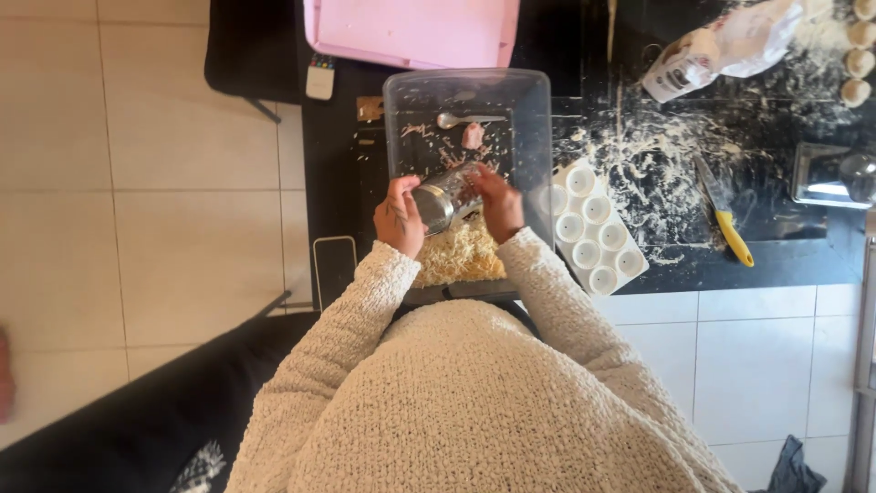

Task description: Grating a block of food into a plastic container using a manual grater.

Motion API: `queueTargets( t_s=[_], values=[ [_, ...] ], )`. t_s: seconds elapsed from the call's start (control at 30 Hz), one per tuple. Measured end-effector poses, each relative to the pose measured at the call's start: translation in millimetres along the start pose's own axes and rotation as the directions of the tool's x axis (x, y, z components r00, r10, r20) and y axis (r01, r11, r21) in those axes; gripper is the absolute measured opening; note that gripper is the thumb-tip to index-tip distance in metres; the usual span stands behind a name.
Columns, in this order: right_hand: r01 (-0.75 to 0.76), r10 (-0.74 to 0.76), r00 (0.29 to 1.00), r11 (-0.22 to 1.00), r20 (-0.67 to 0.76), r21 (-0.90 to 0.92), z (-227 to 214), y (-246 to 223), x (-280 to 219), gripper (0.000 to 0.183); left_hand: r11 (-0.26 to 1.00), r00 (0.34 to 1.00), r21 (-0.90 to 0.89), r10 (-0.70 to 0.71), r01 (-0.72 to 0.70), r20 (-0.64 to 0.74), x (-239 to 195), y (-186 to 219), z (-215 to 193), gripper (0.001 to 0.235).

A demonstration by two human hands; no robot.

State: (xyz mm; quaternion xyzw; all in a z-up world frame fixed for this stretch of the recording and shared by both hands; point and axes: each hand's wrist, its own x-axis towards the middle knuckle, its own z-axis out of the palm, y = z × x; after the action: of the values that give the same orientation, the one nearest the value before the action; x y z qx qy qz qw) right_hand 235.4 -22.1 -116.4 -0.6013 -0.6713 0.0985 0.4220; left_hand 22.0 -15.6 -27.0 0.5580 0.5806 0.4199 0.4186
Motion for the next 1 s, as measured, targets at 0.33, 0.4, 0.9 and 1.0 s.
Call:
queueTargets(
  t_s=[0.33,0.4,0.9,1.0],
  values=[
    [-0.244,0.251,0.966,0.964,-0.057,0.11,6.2,-3.7,-1.2,0.027,0.973,0.977,0.096,0.212,-0.21,-0.011,9.7,-31.9,0.1,0.017],
    [-0.153,0.156,0.984,0.987,-0.087,0.046,15.3,10.4,-8.8,0.025,0.982,0.983,0.051,0.185,-0.184,-0.009,10.0,-35.4,-0.6,0.017],
    [0.028,0.04,0.877,0.991,0.478,-0.134,-33.5,-37.8,-6.7,0.095,0.999,0.998,-0.021,-0.026,0.027,0.049,14.3,-14.4,-8.2,0.022],
    [-0.067,0.166,0.82,0.978,0.547,-0.197,-36.1,-41.4,0.7,0.098,1.0,0.998,-0.012,-0.024,0.025,0.059,12.8,-10.0,-10.4,0.022]
  ],
)
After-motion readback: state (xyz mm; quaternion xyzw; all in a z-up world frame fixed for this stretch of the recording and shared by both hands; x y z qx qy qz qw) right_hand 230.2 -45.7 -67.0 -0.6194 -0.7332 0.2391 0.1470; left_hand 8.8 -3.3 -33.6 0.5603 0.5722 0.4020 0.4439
